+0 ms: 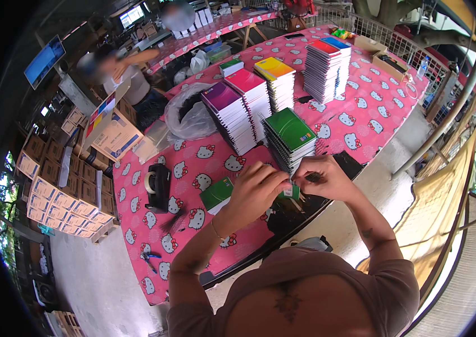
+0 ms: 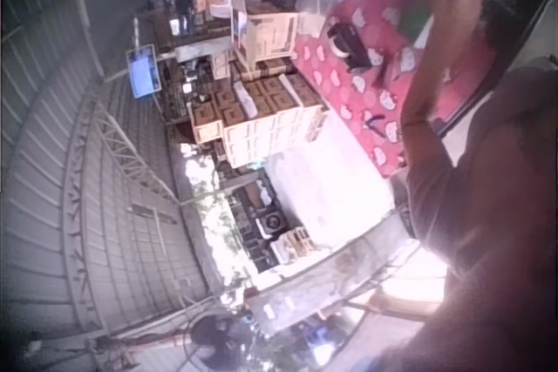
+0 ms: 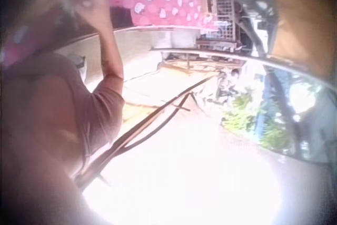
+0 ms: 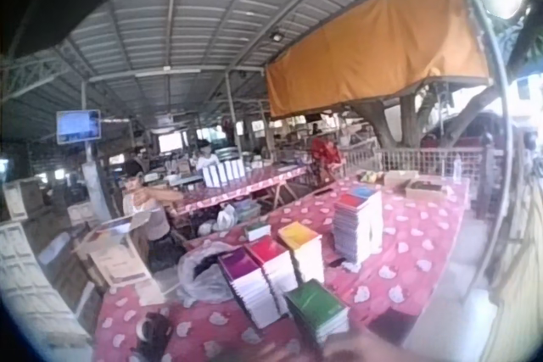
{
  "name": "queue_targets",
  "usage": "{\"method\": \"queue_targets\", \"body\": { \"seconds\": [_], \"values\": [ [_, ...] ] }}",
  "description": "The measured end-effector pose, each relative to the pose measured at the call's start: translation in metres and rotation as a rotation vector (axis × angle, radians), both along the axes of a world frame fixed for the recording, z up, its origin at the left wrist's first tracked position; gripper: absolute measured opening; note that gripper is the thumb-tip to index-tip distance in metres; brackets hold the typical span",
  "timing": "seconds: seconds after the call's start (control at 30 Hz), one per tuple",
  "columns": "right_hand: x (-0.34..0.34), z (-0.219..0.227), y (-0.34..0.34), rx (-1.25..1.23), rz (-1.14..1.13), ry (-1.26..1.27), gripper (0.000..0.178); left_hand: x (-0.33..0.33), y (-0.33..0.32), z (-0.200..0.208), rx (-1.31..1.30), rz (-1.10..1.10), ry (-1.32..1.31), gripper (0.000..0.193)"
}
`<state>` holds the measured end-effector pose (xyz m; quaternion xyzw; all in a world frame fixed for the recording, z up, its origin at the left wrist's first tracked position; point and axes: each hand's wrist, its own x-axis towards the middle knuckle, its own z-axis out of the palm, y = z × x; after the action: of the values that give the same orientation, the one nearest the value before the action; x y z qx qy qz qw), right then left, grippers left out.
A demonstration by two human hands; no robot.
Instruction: The person organizes and packs notebooks by placing them into stacks on a table and checking their binding.
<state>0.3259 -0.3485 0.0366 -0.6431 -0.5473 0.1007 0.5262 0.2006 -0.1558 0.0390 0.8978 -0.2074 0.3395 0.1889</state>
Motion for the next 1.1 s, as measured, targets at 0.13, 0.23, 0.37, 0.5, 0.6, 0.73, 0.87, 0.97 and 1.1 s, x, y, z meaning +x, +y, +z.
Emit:
{"method": "queue_targets", "body": {
  "seconds": [0.13, 0.23, 0.37, 0.5, 0.6, 0.73, 0.87, 0.97, 1.1],
  "values": [
    [0.013, 0.000, -0.002, 0.049, -0.212, 0.061, 0.010, 0.023, -0.018, 0.013, -0.009, 0.014, -0.002, 0.019],
    [0.026, 0.004, -0.004, 0.094, -0.280, 0.021, 0.009, 0.036, -0.022, 0.028, 0.013, 0.021, 0.037, 0.019],
    [0.039, 0.017, 0.003, 0.203, -0.400, -0.091, 0.014, 0.053, -0.024, 0.050, -0.005, 0.177, 0.099, 0.023],
    [0.043, 0.031, 0.022, 0.386, -0.330, 0.163, 0.031, 0.084, -0.023, 0.078, -0.619, 0.205, 0.199, 0.026],
    [0.083, 0.021, 0.028, 0.264, -0.161, 0.317, 0.035, 0.126, -0.011, 0.072, -0.281, 0.155, -0.211, 0.030],
    [0.128, 0.003, 0.043, 0.058, -0.066, 0.511, 0.052, 0.151, 0.042, 0.028, -0.537, 0.159, 0.316, 0.031],
    [0.147, -0.033, 0.052, -0.237, -0.314, 0.035, 0.070, 0.160, 0.060, -0.037, -0.263, 0.293, 0.114, 0.031],
    [0.156, -0.057, 0.050, -0.297, -0.421, 0.003, 0.072, 0.151, 0.041, -0.034, -0.103, 0.473, -0.239, 0.031],
    [0.134, -0.045, 0.042, 0.041, -0.595, 0.054, 0.050, 0.074, 0.088, -0.048, -0.380, 0.442, -0.145, 0.025]
  ]
}}
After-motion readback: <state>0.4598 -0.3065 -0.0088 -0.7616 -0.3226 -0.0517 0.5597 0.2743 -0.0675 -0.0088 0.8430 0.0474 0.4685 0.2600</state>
